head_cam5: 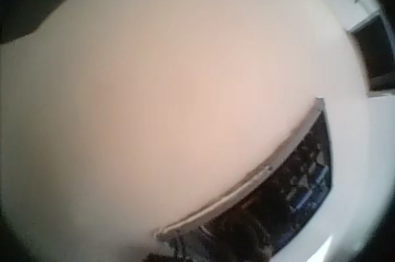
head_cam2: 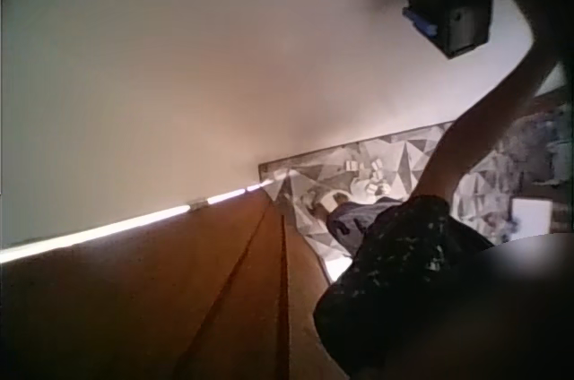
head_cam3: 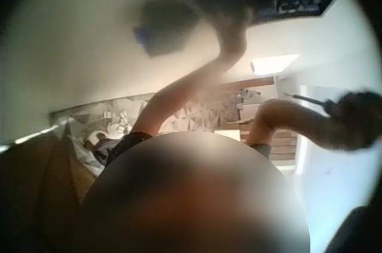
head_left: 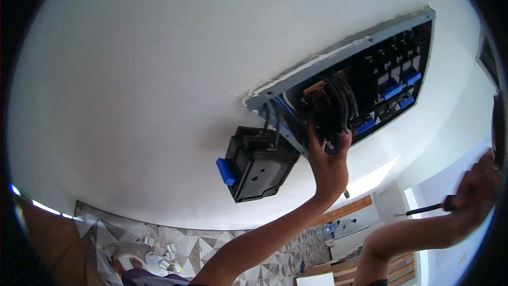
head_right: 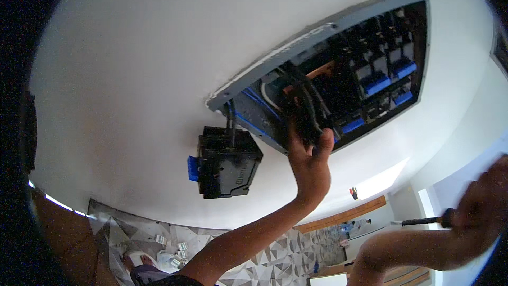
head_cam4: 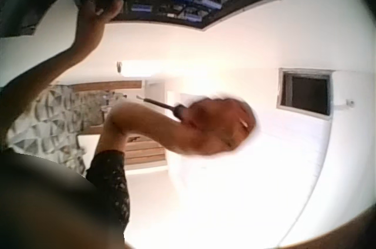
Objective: Installing and wiring circuit breakers into a residential electrical distribution panel.
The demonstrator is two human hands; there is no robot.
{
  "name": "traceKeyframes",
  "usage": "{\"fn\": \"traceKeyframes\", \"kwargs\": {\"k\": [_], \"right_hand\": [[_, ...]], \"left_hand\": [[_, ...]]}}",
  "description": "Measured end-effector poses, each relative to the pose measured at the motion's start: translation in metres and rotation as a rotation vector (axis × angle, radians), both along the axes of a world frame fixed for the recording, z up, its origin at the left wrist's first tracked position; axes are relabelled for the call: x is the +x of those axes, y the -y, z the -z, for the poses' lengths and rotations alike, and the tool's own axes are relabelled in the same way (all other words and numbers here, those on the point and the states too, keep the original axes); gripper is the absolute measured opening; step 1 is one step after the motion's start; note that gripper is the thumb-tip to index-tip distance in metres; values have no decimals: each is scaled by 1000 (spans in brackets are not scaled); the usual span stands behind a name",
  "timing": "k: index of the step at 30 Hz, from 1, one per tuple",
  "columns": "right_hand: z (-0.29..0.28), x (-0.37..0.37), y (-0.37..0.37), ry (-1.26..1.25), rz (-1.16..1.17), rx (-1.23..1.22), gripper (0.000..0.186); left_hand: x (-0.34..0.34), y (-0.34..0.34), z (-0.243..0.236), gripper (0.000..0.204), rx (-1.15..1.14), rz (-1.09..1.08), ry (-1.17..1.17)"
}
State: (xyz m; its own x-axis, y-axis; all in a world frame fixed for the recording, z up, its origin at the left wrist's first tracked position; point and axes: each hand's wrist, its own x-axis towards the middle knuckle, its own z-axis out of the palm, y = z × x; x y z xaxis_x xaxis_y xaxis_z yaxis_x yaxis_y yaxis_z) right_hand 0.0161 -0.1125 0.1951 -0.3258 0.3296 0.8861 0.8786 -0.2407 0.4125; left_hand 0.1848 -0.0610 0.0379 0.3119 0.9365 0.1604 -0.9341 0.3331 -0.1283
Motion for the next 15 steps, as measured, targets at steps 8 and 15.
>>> {"fn": "traceKeyframes", "kwargs": {"k": [8,15], "right_hand": [[82,134,-2,-454,371,-322,33],[88,141,-13,-828,272,-351,37]], "left_hand": [[-18,-9,13,65,94,30,-35],[-26,-15,24,63,133,185,-63]]}}
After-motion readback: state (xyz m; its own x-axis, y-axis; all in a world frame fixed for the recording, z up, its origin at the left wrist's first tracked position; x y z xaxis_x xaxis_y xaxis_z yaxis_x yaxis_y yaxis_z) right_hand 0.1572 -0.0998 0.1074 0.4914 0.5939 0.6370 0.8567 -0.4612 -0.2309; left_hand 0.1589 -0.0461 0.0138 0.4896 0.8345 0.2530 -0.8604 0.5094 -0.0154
